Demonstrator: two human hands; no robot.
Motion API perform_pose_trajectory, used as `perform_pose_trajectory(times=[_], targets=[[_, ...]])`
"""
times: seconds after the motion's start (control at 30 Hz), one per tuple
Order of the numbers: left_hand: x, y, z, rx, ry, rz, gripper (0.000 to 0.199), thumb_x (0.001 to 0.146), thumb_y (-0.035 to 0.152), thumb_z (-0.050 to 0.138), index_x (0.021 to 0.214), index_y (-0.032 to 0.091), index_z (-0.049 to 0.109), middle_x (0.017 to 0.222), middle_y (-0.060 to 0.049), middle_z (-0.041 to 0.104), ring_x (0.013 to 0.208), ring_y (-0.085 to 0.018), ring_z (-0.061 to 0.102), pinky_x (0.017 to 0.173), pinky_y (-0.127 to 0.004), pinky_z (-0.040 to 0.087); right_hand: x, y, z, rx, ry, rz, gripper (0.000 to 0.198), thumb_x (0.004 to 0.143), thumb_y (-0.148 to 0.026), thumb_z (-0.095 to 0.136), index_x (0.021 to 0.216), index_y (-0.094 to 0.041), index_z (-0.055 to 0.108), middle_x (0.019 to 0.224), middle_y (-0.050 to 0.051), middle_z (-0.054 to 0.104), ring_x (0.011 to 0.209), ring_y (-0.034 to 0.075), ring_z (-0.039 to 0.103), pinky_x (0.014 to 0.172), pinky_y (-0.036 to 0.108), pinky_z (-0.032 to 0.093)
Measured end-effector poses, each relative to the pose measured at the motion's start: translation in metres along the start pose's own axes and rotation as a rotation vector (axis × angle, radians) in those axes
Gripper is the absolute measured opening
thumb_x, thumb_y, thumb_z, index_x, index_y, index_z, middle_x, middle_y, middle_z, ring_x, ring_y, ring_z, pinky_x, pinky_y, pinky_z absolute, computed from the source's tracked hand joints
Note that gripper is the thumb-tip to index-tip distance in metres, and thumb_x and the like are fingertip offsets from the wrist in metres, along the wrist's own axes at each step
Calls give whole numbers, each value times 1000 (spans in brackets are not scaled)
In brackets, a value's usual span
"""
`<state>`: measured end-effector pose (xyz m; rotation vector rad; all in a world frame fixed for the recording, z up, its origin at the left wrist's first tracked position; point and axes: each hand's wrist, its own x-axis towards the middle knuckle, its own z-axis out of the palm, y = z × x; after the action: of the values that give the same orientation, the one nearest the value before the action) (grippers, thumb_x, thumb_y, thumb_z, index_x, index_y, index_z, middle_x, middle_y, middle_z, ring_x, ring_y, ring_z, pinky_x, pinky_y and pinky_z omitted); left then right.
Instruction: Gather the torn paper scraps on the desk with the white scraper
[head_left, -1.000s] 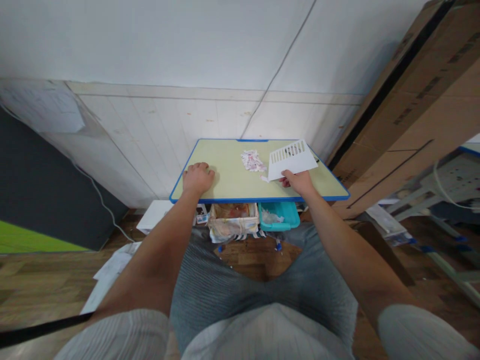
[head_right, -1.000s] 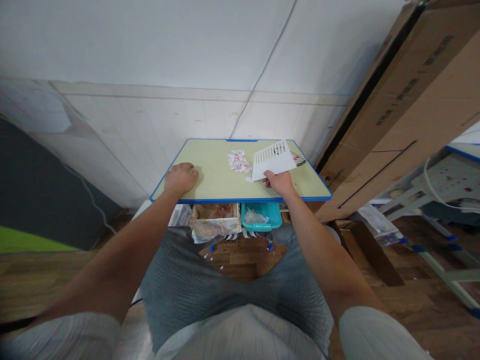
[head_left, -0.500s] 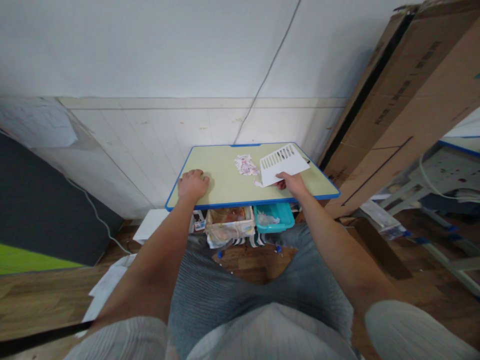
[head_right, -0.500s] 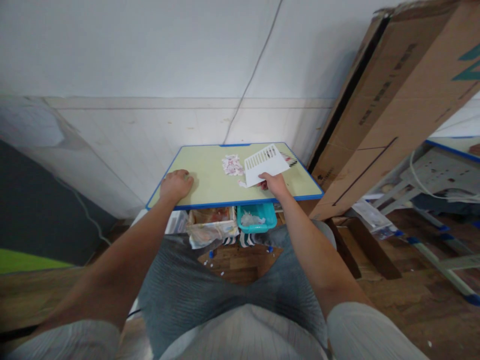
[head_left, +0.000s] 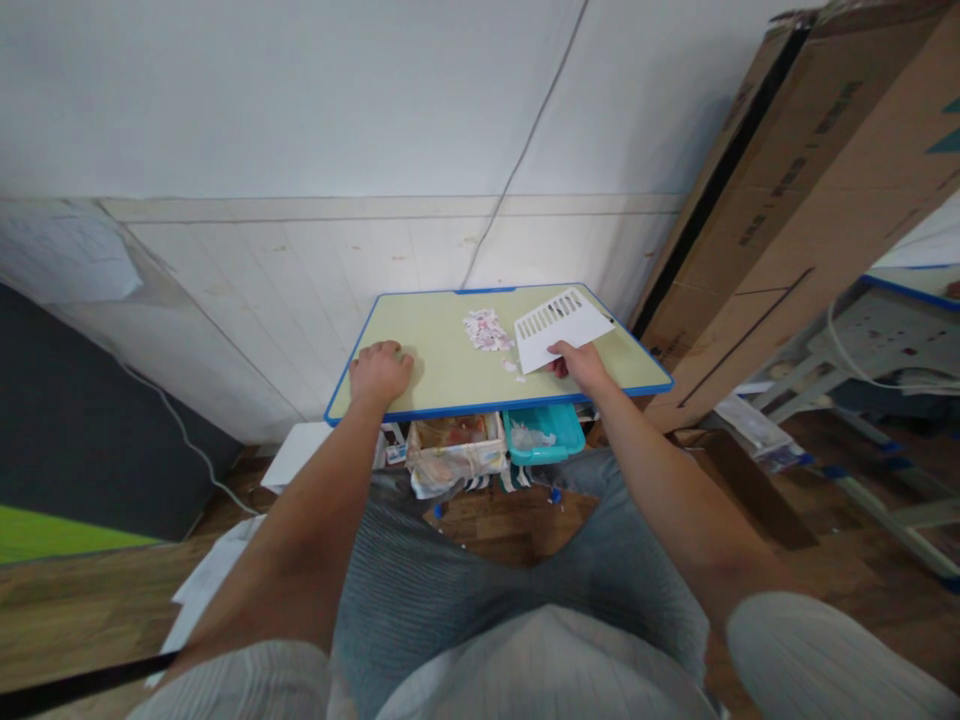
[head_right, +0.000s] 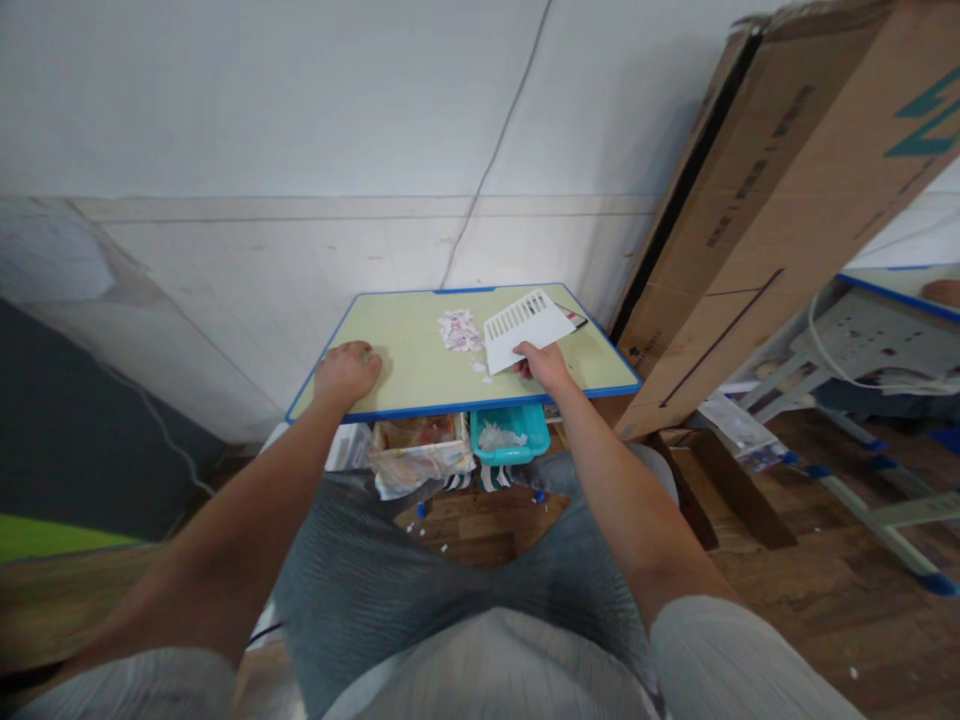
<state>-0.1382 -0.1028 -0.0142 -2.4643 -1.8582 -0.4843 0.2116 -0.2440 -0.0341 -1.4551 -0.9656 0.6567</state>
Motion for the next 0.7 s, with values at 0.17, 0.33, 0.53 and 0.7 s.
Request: perform_pose_trajectory(times=[0.17, 0.33, 0.53, 0.7], targets=[[1, 0, 0, -5, 0, -6, 55, 110, 41, 46, 151, 17, 74, 162, -22, 70, 151, -42, 61, 125, -57, 49, -1, -2, 1, -10, -7, -3, 14, 74, -31, 71, 64, -24, 64, 52, 2, 65, 45, 17, 54, 49, 29, 47], [0, 0, 0, 5, -3, 0, 57, 110, 41, 45, 151, 15, 74, 161, -23, 70, 151, -42, 61, 124, -57, 49, -3, 0, 1, -43, -23, -5, 15, 73, -31, 72, 62, -25, 62, 51, 2, 64, 46, 17, 54, 49, 29, 47], [0, 0, 0, 17, 0, 0, 57, 110, 41, 45, 152, 15, 73, 160, -24, 70, 150, -42, 62, 123, -56, 50, -5, -2, 1, -69, -27, -9, 7, 68, -26, 69, 64, -25, 63, 48, -1, 59, 46, 18, 52, 46, 29, 44], [-2, 1, -3, 25, -3, 2, 57, 110, 40, 45, 151, 14, 74, 160, -24, 71, 150, -42, 62, 123, -55, 50, -10, -3, 0, -76, -55, -9, 6, 67, -27, 70, 66, -24, 65, 50, -1, 61, 46, 18, 53, 46, 29, 44]])
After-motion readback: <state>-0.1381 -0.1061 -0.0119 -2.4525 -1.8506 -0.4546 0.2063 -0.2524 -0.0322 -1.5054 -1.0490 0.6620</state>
